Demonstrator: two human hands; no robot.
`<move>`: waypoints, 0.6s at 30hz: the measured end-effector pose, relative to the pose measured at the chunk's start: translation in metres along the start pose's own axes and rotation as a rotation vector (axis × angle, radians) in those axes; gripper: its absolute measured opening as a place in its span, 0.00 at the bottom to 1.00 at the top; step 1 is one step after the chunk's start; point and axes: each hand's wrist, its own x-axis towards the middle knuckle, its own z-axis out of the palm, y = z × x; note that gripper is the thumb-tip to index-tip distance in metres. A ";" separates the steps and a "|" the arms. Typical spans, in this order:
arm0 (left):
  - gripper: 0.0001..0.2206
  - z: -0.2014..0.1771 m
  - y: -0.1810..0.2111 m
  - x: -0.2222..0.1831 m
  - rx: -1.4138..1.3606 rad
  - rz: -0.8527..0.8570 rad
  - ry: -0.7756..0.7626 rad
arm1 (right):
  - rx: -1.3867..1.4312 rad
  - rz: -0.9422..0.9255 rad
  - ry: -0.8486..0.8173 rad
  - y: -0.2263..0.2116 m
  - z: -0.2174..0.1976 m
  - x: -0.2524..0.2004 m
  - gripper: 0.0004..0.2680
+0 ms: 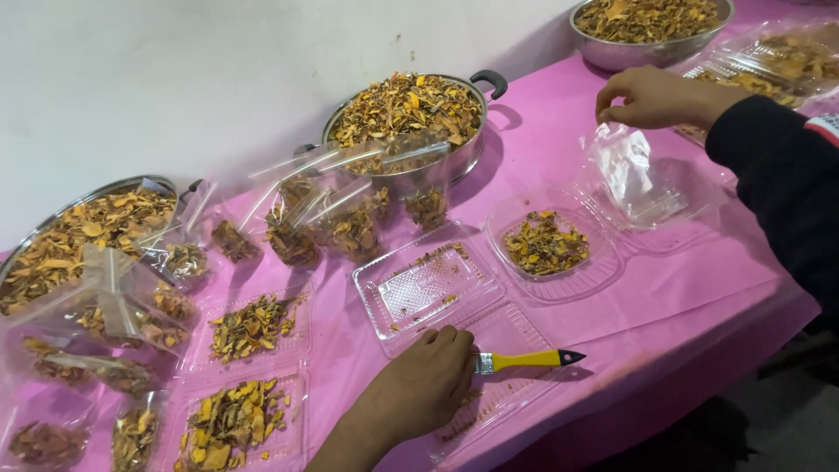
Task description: Sorting and packaging dried tea leaves into plastic containers and bags using a brush and hands.
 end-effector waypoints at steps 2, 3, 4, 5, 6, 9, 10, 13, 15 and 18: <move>0.08 -0.001 -0.001 0.001 -0.040 -0.026 0.015 | -0.005 -0.093 0.107 0.018 -0.001 0.007 0.08; 0.07 0.000 0.001 0.000 -0.089 -0.062 0.026 | -0.008 -0.192 0.204 0.026 0.001 0.009 0.07; 0.07 -0.001 0.002 0.000 -0.091 -0.061 0.027 | -0.010 -0.191 0.203 0.022 -0.003 0.001 0.07; 0.07 -0.002 0.003 -0.001 -0.119 -0.081 0.038 | 0.006 -0.210 0.332 0.019 -0.008 -0.005 0.07; 0.06 -0.004 0.004 -0.001 -0.147 -0.100 0.049 | 0.023 -0.227 0.461 0.015 -0.013 -0.012 0.07; 0.07 -0.014 0.008 -0.001 -0.297 -0.166 0.024 | -0.018 -0.368 0.780 0.011 -0.017 -0.030 0.05; 0.07 -0.018 0.009 -0.002 -0.293 -0.162 0.025 | -0.020 -0.367 0.784 -0.003 -0.019 -0.039 0.05; 0.11 -0.030 0.012 -0.002 -0.355 -0.251 0.021 | 0.120 -0.315 0.977 -0.046 -0.023 -0.061 0.04; 0.24 -0.039 0.014 -0.001 -0.671 -0.223 0.110 | 0.344 -0.451 0.961 -0.078 -0.019 -0.071 0.04; 0.29 -0.048 0.019 0.018 -0.765 -0.222 0.309 | 0.582 -0.436 0.737 -0.150 -0.002 -0.110 0.15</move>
